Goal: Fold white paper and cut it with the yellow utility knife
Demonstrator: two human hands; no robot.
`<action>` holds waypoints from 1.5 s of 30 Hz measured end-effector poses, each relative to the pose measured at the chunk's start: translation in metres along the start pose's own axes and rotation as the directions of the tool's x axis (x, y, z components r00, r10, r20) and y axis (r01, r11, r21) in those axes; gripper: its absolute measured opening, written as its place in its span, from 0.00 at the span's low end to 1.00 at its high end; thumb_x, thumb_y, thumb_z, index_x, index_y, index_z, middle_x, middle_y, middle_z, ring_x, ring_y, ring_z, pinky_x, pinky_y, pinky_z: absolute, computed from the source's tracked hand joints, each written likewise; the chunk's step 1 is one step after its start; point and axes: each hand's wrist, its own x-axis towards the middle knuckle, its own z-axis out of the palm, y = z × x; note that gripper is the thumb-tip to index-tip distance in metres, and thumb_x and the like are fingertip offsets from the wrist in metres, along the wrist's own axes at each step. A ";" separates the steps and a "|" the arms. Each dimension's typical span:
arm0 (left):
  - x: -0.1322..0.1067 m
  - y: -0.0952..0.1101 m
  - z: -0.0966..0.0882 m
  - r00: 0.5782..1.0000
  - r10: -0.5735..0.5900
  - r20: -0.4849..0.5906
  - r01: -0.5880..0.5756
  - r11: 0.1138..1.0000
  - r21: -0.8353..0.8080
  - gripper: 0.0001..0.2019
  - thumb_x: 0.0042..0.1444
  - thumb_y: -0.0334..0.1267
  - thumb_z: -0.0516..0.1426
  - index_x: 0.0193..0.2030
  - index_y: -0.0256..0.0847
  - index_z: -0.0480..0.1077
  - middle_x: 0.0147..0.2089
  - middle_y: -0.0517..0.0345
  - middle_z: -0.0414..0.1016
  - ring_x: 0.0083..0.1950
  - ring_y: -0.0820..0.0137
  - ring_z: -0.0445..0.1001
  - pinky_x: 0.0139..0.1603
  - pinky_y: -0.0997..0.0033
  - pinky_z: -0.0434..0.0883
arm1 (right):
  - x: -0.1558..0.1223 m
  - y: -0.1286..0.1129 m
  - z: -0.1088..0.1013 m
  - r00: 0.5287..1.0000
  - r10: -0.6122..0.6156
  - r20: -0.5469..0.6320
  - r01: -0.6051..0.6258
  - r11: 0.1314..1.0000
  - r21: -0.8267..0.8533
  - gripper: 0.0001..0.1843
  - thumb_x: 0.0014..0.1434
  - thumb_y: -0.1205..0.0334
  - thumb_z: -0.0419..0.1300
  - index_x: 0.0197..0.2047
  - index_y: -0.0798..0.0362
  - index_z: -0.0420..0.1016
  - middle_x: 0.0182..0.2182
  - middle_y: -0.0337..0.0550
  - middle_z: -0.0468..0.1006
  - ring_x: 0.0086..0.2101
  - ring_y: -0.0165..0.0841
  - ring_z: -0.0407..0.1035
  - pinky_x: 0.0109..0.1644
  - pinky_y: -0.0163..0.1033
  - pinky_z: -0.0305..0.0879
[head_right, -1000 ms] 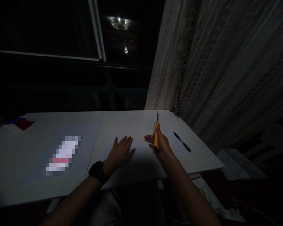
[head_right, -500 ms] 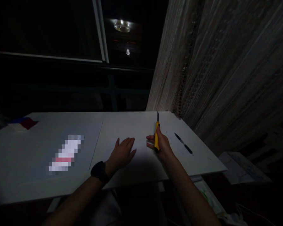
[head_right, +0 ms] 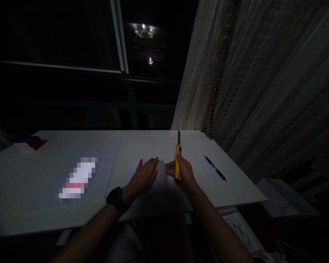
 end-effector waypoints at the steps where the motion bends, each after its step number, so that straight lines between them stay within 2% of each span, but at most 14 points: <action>1: 0.001 0.000 -0.001 1.000 0.003 -0.015 -0.003 1.000 -0.002 0.23 0.64 0.38 0.42 0.65 0.37 0.50 0.62 0.44 0.62 0.65 0.62 0.56 0.65 0.47 0.49 | 0.000 0.001 0.000 1.000 0.002 0.005 -0.002 1.000 -0.002 0.25 0.50 0.37 0.58 0.26 0.54 0.68 0.25 0.48 0.77 0.29 0.36 0.74 0.27 0.37 0.74; 6: 0.003 0.000 -0.005 0.997 0.030 -0.071 -0.031 0.999 -0.012 0.13 0.63 0.37 0.45 0.52 0.39 0.63 0.50 0.49 0.68 0.56 0.64 0.65 0.64 0.52 0.52 | -0.002 0.005 -0.001 0.999 -0.030 -0.025 0.029 0.999 -0.034 0.26 0.49 0.37 0.59 0.28 0.54 0.67 0.23 0.45 0.77 0.23 0.32 0.72 0.22 0.34 0.70; 9: 0.003 0.001 -0.008 0.995 0.023 -0.093 -0.025 0.999 -0.021 0.10 0.62 0.36 0.46 0.46 0.39 0.65 0.46 0.50 0.68 0.51 0.65 0.66 0.62 0.54 0.54 | 0.000 0.007 -0.005 0.995 -0.073 -0.064 0.070 0.996 -0.053 0.25 0.45 0.40 0.64 0.32 0.53 0.65 0.24 0.41 0.77 0.18 0.28 0.68 0.18 0.32 0.65; 13: 0.004 0.001 -0.011 0.992 -0.032 -0.120 0.029 0.999 -0.025 0.08 0.62 0.36 0.46 0.42 0.39 0.65 0.43 0.51 0.68 0.47 0.64 0.67 0.58 0.54 0.59 | 0.002 0.007 -0.015 0.998 -0.062 0.016 0.064 0.993 -0.104 0.24 0.41 0.47 0.69 0.33 0.52 0.64 0.27 0.39 0.78 0.12 0.23 0.60 0.13 0.31 0.58; 16: 0.005 0.000 -0.012 0.988 -0.072 -0.135 0.070 0.997 -0.022 0.09 0.62 0.36 0.45 0.42 0.39 0.65 0.42 0.51 0.68 0.46 0.64 0.67 0.56 0.55 0.61 | 0.004 0.006 -0.019 0.996 -0.034 0.087 0.048 0.984 -0.171 0.24 0.34 0.54 0.73 0.30 0.53 0.65 0.25 0.38 0.77 0.16 0.24 0.64 0.17 0.30 0.61; 19: 0.005 -0.001 -0.013 0.987 -0.079 -0.140 0.078 0.997 -0.014 0.10 0.63 0.36 0.45 0.45 0.39 0.65 0.42 0.51 0.68 0.46 0.64 0.67 0.55 0.56 0.61 | 0.005 0.008 -0.016 0.992 -0.060 0.109 0.085 0.965 -0.248 0.26 0.28 0.60 0.74 0.28 0.53 0.65 0.22 0.34 0.74 0.20 0.27 0.67 0.21 0.31 0.64; 23: 0.004 -0.001 -0.014 0.986 -0.071 -0.151 0.073 0.997 0.005 0.12 0.63 0.37 0.46 0.49 0.39 0.65 0.44 0.51 0.68 0.48 0.64 0.67 0.59 0.54 0.58 | 0.006 0.009 -0.006 0.991 -0.084 0.107 0.116 0.932 -0.343 0.23 0.31 0.59 0.72 0.27 0.52 0.63 0.17 0.28 0.67 0.13 0.24 0.59 0.13 0.30 0.57; 29: 0.006 -0.004 -0.025 0.979 -0.065 -0.193 0.072 0.997 0.031 0.15 0.63 0.40 0.46 0.53 0.39 0.64 0.47 0.50 0.69 0.51 0.64 0.67 0.64 0.51 0.50 | 0.010 0.003 0.002 0.990 -0.120 0.075 0.139 0.921 -0.364 0.23 0.33 0.59 0.71 0.26 0.51 0.60 0.16 0.27 0.66 0.12 0.23 0.58 0.11 0.30 0.56; 38: 0.005 -0.010 -0.029 0.966 -0.014 -0.260 0.014 1.000 -0.003 0.13 0.61 0.43 0.51 0.49 0.41 0.69 0.42 0.52 0.71 0.47 0.64 0.68 0.57 0.55 0.58 | 0.019 0.010 0.001 0.986 -0.129 0.108 0.160 0.918 -0.363 0.26 0.32 0.53 0.72 0.28 0.51 0.60 0.16 0.28 0.66 0.11 0.24 0.59 0.12 0.31 0.57; 45: 0.005 -0.014 -0.028 0.935 0.008 -0.354 -0.022 0.999 -0.034 0.12 0.58 0.43 0.56 0.46 0.42 0.72 0.38 0.55 0.73 0.42 0.66 0.70 0.52 0.57 0.60 | 0.020 0.014 -0.002 0.986 -0.106 0.131 0.143 0.938 -0.316 0.27 0.31 0.54 0.73 0.28 0.52 0.61 0.16 0.28 0.67 0.13 0.24 0.60 0.14 0.31 0.58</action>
